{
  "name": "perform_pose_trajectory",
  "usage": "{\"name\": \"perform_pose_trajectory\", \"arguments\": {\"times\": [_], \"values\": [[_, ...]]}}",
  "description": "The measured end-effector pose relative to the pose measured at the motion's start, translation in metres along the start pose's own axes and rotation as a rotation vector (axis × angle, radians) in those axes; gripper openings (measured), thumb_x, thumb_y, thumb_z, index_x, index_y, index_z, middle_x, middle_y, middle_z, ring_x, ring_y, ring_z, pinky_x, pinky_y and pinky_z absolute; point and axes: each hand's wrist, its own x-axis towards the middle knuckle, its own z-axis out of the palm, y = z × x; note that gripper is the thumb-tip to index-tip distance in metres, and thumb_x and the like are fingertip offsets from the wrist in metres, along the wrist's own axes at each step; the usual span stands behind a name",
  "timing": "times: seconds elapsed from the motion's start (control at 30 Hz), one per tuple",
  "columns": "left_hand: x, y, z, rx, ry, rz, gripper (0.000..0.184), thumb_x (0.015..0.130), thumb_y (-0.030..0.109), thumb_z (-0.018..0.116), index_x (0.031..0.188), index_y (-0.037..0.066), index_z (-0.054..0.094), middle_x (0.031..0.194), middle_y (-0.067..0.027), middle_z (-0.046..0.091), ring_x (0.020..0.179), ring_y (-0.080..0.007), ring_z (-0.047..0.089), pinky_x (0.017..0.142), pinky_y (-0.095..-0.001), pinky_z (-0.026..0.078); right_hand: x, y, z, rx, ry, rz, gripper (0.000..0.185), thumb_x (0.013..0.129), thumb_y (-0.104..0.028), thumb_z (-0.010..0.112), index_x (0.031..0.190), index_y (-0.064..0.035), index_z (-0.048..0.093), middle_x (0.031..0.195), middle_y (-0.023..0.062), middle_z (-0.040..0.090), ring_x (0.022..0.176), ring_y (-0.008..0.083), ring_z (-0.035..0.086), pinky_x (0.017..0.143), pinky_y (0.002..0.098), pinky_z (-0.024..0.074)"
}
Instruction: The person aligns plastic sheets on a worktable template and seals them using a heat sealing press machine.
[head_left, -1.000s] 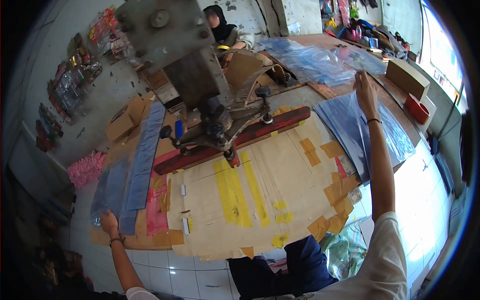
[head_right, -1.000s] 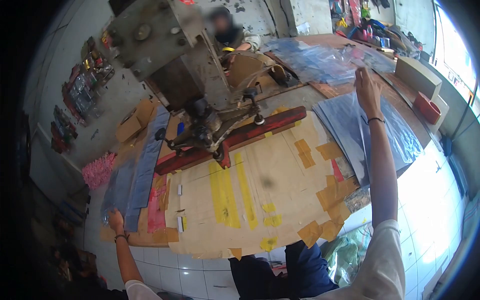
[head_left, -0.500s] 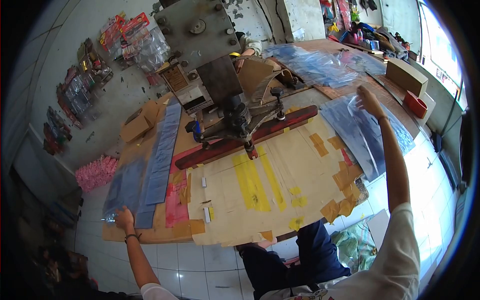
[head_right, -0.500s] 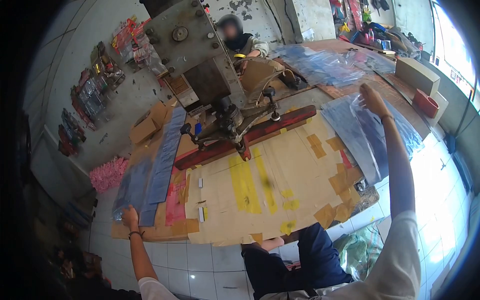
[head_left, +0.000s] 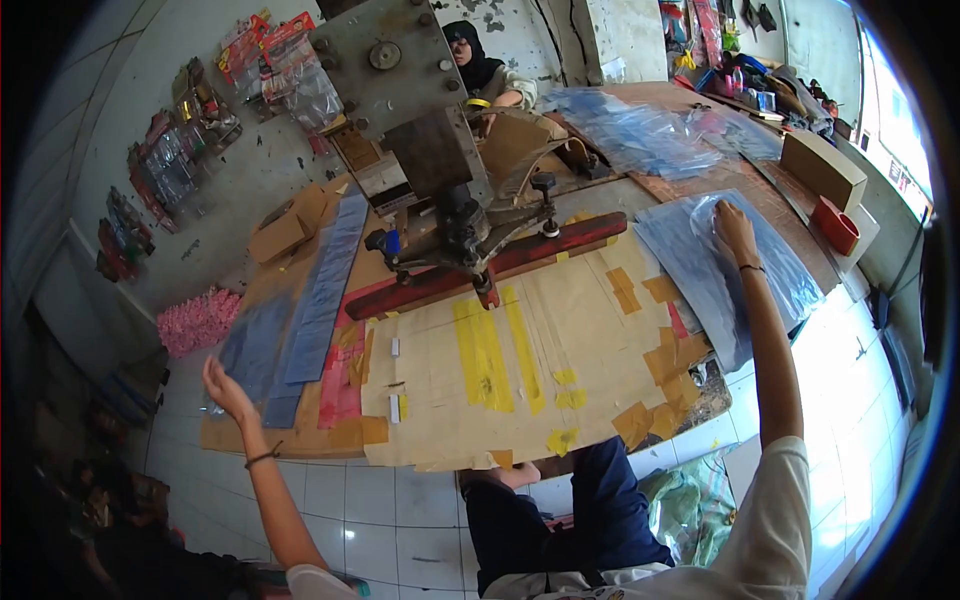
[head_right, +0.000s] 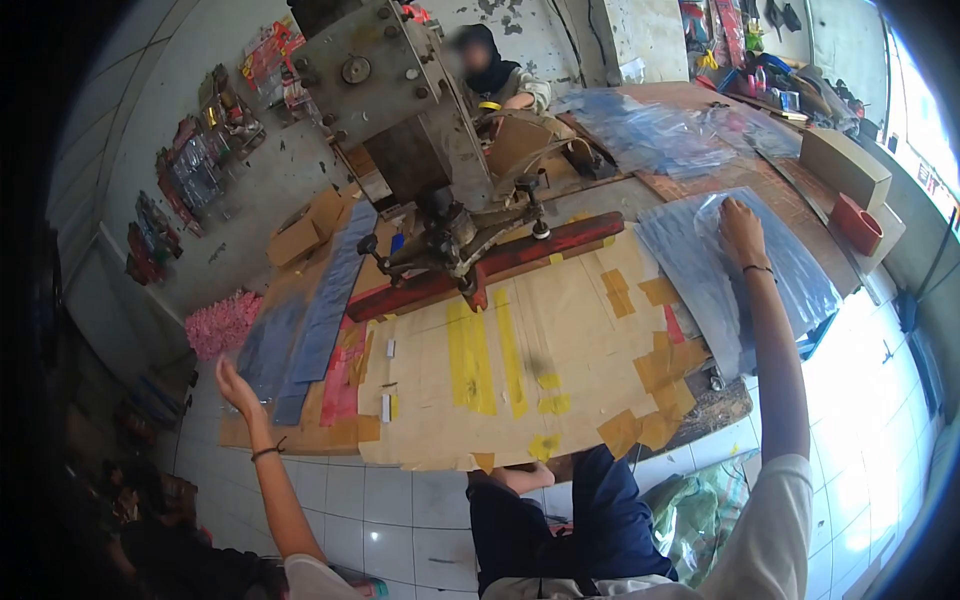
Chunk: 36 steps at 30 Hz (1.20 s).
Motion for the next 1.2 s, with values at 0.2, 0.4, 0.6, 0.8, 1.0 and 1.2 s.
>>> {"name": "perform_pose_trajectory", "arguments": {"times": [0.2,0.4,0.6,0.8,1.0,1.2], "values": [[-0.177,0.319,0.092,-0.410,-1.236,0.511,0.025,0.095,0.019,0.062,0.108,0.000,0.069,0.103,-0.0148,0.071,0.095,-0.0262,0.067,0.089,-0.0358,0.052,0.019,0.010,0.009,0.036,-0.038,0.072,0.024,0.105,-0.028,0.051,0.111,-0.0060,0.059,0.102,0.0217,0.073,0.098,0.0434,0.069,0.081,0.0531,0.0550],[-0.335,0.400,0.218,-0.503,-1.812,0.791,0.049,0.099,0.020,0.058,0.140,-0.006,0.052,0.141,-0.0236,0.054,0.126,-0.0395,0.057,0.107,-0.0437,0.047,0.007,-0.001,-0.018,0.500,0.159,0.243,0.024,0.105,-0.022,0.046,0.114,-0.0030,0.055,0.100,0.0244,0.073,0.091,0.0401,0.073,0.071,0.0480,0.0583],[-0.471,0.377,0.341,-0.243,-1.669,0.722,0.067,0.106,0.041,0.044,0.155,-0.005,0.034,0.164,-0.0271,0.026,0.154,-0.0423,0.022,0.125,-0.0518,0.023,0.010,0.002,-0.028,0.844,0.381,0.367,0.027,0.108,-0.024,0.043,0.113,0.0018,0.053,0.096,0.0168,0.074,0.080,0.0271,0.076,0.061,0.0360,0.0599],[-0.459,0.382,0.332,-0.203,-1.733,0.749,0.098,0.097,0.075,0.037,0.161,0.001,0.026,0.169,-0.0250,0.015,0.158,-0.0382,0.010,0.126,-0.0537,0.014,0.011,-0.020,-0.062,0.793,0.483,0.388,0.032,0.110,-0.031,0.042,0.112,-0.0003,0.053,0.101,0.0167,0.074,0.064,0.0274,0.073,0.063,0.0342,0.0572],[-0.456,0.382,0.333,-0.233,-1.727,0.725,0.106,0.093,0.083,0.034,0.163,0.004,0.024,0.170,-0.0228,0.014,0.159,-0.0352,0.010,0.127,-0.0529,0.012,0.027,0.039,-0.080,0.292,1.051,0.154,0.030,0.107,-0.024,0.041,0.109,0.0018,0.056,0.110,0.0177,0.072,0.091,0.0286,0.073,0.077,0.0359,0.0574],[-0.466,0.377,0.338,-0.223,-1.705,0.746,0.104,0.094,0.083,0.030,0.163,0.005,0.022,0.170,-0.0217,0.013,0.159,-0.0340,0.009,0.127,-0.0529,0.012,0.045,0.018,-0.243,0.709,1.276,0.175,0.026,0.105,-0.017,0.040,0.114,0.0029,0.055,0.117,0.0177,0.070,0.110,0.0304,0.067,0.089,0.0381,0.0527]]}}
